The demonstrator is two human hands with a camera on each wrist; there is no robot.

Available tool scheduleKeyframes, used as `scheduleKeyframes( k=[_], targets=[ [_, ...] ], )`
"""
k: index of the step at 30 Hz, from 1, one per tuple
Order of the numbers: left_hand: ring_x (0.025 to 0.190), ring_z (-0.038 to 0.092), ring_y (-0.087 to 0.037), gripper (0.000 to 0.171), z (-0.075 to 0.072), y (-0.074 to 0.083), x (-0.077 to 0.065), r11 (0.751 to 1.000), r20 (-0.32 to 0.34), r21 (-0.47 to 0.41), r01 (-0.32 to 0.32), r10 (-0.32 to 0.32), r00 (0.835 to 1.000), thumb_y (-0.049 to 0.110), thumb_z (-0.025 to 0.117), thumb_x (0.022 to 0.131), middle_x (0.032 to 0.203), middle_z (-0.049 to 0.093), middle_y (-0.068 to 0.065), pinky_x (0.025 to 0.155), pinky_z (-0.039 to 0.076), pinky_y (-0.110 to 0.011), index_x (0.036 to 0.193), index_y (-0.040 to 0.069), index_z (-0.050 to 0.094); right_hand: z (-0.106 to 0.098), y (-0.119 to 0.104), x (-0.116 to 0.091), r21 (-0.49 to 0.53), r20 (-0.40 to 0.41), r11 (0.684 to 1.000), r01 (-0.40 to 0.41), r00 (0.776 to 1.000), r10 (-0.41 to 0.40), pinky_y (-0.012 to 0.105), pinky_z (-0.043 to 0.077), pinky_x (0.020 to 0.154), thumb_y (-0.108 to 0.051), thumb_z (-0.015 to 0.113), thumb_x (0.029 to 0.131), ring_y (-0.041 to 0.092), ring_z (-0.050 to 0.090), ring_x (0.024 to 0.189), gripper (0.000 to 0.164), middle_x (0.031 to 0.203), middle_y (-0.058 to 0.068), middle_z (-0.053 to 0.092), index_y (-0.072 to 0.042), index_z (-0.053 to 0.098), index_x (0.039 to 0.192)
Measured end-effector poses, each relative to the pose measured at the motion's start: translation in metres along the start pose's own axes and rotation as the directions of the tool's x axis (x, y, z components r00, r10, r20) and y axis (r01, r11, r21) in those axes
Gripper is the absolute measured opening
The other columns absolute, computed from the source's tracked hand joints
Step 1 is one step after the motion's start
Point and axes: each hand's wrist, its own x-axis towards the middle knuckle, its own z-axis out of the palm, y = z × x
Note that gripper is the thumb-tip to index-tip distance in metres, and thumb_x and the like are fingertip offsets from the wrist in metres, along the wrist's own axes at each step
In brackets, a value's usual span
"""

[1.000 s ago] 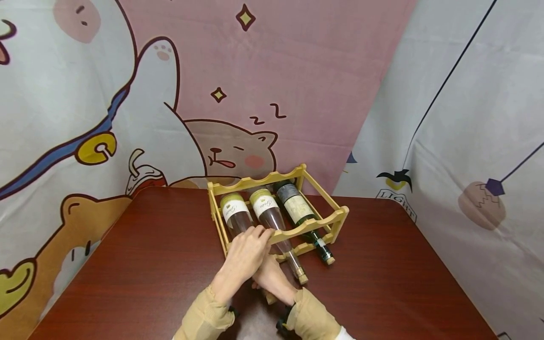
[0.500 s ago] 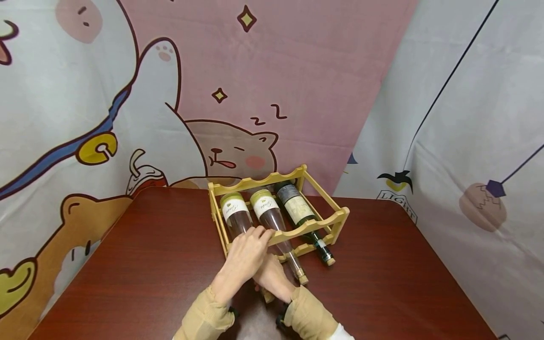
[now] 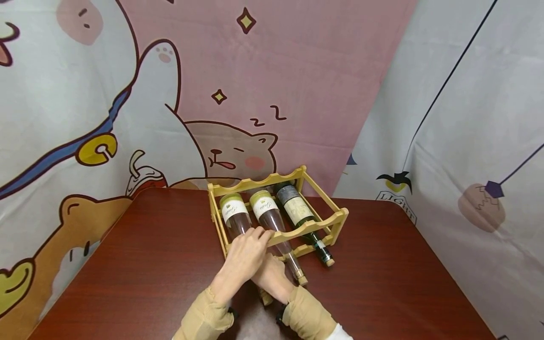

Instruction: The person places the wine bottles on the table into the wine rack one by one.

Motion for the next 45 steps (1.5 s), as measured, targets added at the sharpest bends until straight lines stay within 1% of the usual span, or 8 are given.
scheduleKeyframes(
  k=[6,9,13,17,22,30,37,45],
  targets=[
    [0.064,0.059,-0.017,0.022,0.001,-0.001,0.000,1.000,-0.018,-0.004,-0.003,0.002,1.000,0.007,0.069,0.075,0.078,0.065,-0.001,0.047,0.048,-0.028,0.095,0.013,0.067,-0.003,-0.002,-0.001,-0.171,-0.038,0.985,0.033,0.999,-0.039,0.037,0.045,0.047,-0.036,0.065,0.075,0.022,0.058,0.054,0.026,0.062,0.004,0.063,-0.013,0.060,0.066],
    [0.066,0.059,-0.017,0.023,0.000,-0.001,0.000,1.000,-0.008,-0.011,0.003,-0.003,1.000,0.008,0.069,0.074,0.079,0.065,-0.001,0.049,0.049,-0.028,0.096,0.013,0.067,-0.007,-0.001,-0.002,-0.180,-0.031,0.983,0.039,0.998,-0.045,0.039,0.047,0.049,-0.038,0.065,0.075,0.025,0.060,0.058,0.026,0.067,0.005,0.066,-0.012,0.061,0.070],
    [0.068,0.059,-0.018,0.025,0.000,-0.001,0.000,1.000,0.007,-0.019,0.006,-0.006,1.000,0.007,0.069,0.074,0.081,0.065,-0.001,0.050,0.050,-0.029,0.098,0.013,0.066,-0.014,0.002,-0.007,-0.199,-0.021,0.975,0.098,0.994,-0.104,0.040,0.046,0.048,-0.039,0.064,0.075,0.026,0.060,0.058,0.028,0.068,0.006,0.067,-0.012,0.061,0.070],
    [0.068,0.059,-0.018,0.024,0.000,-0.001,0.000,1.000,0.013,-0.016,0.003,-0.003,1.000,0.007,0.069,0.074,0.080,0.065,-0.001,0.049,0.049,-0.029,0.098,0.013,0.066,-0.016,0.006,-0.014,-0.249,-0.034,0.952,0.178,0.981,-0.192,0.038,0.043,0.043,-0.049,0.066,0.074,0.025,0.059,0.052,0.037,0.062,0.008,0.066,-0.013,0.060,0.066],
    [0.068,0.059,-0.017,0.025,0.000,-0.001,0.000,1.000,0.025,-0.018,0.008,-0.008,1.000,0.007,0.069,0.075,0.081,0.065,-0.001,0.050,0.049,-0.029,0.099,0.014,0.066,-0.017,0.007,-0.021,-0.298,-0.069,0.932,0.204,0.970,-0.235,0.037,0.041,0.040,-0.053,0.070,0.069,0.024,0.058,0.052,0.040,0.062,0.009,0.065,-0.014,0.061,0.070],
    [0.068,0.059,-0.017,0.026,-0.001,0.000,0.000,1.000,0.023,-0.014,0.007,-0.007,1.000,0.007,0.069,0.074,0.082,0.066,-0.001,0.050,0.049,-0.029,0.099,0.013,0.066,-0.016,0.013,-0.023,-0.207,-0.074,0.922,0.327,0.935,-0.348,0.033,0.041,0.039,-0.038,0.074,0.071,0.023,0.060,0.053,0.028,0.063,0.004,0.066,-0.014,0.060,0.070],
    [0.068,0.059,-0.017,0.028,0.000,-0.001,0.000,1.000,0.018,-0.008,0.004,-0.004,1.000,0.006,0.070,0.072,0.081,0.065,0.000,0.049,0.049,-0.029,0.099,0.014,0.066,-0.017,0.017,-0.023,-0.178,-0.089,0.903,0.391,0.908,-0.410,0.029,0.040,0.039,-0.031,0.073,0.074,0.020,0.059,0.052,0.024,0.061,0.003,0.064,-0.014,0.057,0.072],
    [0.068,0.059,-0.017,0.027,0.000,0.000,0.000,1.000,0.018,-0.012,0.003,-0.003,1.000,0.005,0.069,0.073,0.081,0.065,-0.001,0.049,0.049,-0.029,0.099,0.013,0.066,-0.017,0.018,-0.023,-0.154,-0.065,0.910,0.384,0.916,-0.397,0.029,0.039,0.038,-0.033,0.069,0.078,0.019,0.058,0.051,0.023,0.061,0.003,0.065,-0.014,0.057,0.072]
  ],
)
